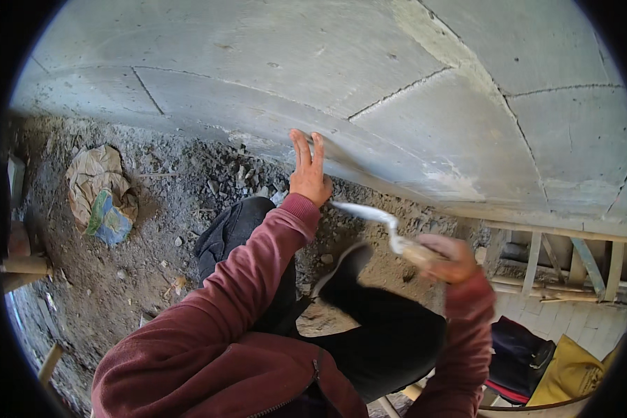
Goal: The person touches a concrete wall by hand and then scrapes along the bottom edge of the wall using a trowel.
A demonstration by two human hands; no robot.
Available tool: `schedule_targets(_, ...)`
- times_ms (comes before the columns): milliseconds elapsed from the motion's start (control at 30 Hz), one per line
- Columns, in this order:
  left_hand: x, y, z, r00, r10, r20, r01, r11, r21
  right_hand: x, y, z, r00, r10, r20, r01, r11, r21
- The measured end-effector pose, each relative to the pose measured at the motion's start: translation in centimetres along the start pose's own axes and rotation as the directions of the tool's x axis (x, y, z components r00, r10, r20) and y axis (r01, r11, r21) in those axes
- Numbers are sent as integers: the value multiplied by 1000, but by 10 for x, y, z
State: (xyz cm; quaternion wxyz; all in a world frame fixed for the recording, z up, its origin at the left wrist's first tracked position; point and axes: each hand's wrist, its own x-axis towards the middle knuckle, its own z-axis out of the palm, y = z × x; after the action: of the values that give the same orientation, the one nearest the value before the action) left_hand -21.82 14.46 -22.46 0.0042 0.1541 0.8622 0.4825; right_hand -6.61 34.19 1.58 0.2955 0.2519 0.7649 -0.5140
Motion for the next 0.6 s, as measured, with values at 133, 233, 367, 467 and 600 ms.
schedule_targets(133, -2, -6, -9, 998, 53, -36, -55, 997, -54, -26, 15, 5, 964, -264, -29, 246, 929, -278)
schedule_targets(233, -4, -11, -25, 993, 113, -42, -114, 993, -28, -2, 55, 32, 900, -436, -13, 241, 520, -820)
schedule_targets(367, -3, -24, -55, 961, 199, -193, -218, 972, -86, 22, 69, 39, 992, -1, -126, -39, 949, -313)
schedule_targets(467, -4, -31, -72, 839, 90, -537, -203, 967, -155, 21, 52, 34, 979, -79, -186, 40, 978, -203)
schedule_targets(600, -21, -8, -83, 875, 297, -382, -364, 924, -118, 25, 24, 38, 735, -646, -204, 669, 740, 69)
